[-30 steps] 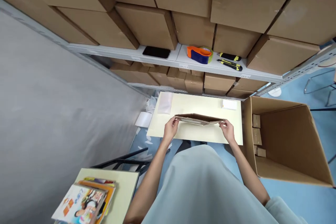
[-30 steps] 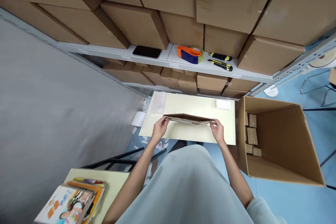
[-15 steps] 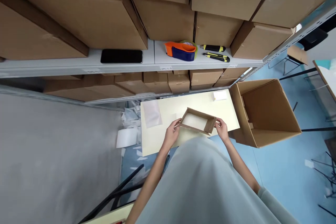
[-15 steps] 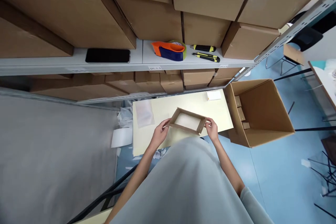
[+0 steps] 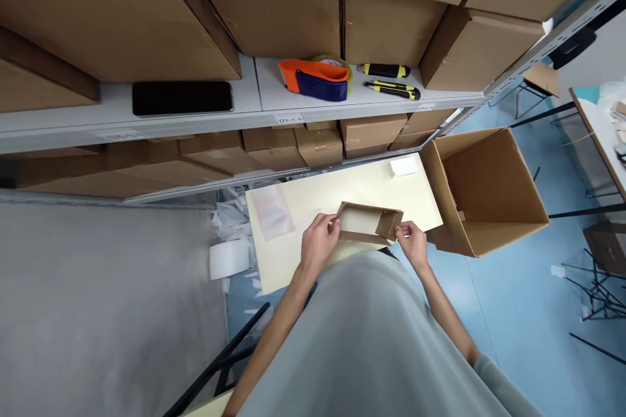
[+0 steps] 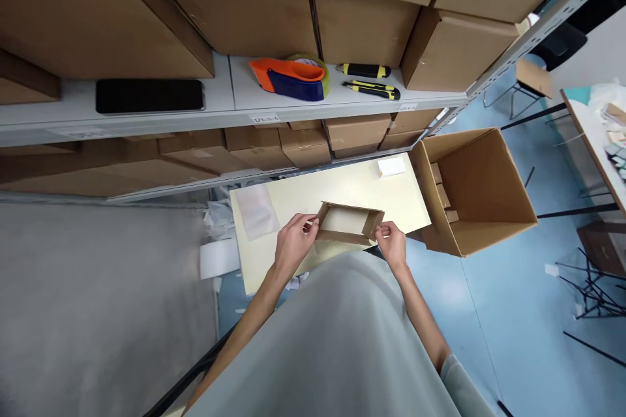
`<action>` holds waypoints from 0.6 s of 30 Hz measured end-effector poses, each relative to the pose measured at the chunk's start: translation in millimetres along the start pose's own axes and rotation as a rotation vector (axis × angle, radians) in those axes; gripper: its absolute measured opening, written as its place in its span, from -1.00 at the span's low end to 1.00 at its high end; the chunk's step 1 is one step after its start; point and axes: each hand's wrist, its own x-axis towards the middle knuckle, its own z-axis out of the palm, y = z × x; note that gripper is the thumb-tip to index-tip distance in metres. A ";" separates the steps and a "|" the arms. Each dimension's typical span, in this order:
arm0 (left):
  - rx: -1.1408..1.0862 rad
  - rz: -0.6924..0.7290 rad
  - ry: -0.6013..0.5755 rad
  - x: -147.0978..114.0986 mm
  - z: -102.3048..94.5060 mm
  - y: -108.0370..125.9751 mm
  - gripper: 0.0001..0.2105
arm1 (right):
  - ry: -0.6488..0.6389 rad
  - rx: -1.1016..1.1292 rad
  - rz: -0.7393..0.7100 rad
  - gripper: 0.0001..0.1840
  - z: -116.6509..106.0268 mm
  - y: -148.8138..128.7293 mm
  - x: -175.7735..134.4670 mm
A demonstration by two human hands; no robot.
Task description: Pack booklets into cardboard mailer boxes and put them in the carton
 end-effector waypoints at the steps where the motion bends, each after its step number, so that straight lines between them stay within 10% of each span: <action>1: 0.009 -0.006 0.024 -0.6 0.6 1.8 -0.75 | 0.001 -0.028 -0.031 -0.65 -2.2 -2.0 4.6; 18: 0.048 -0.246 0.218 -24.3 69.4 58.2 -0.72 | -0.360 -0.319 -0.521 -0.70 -18.6 5.9 103.3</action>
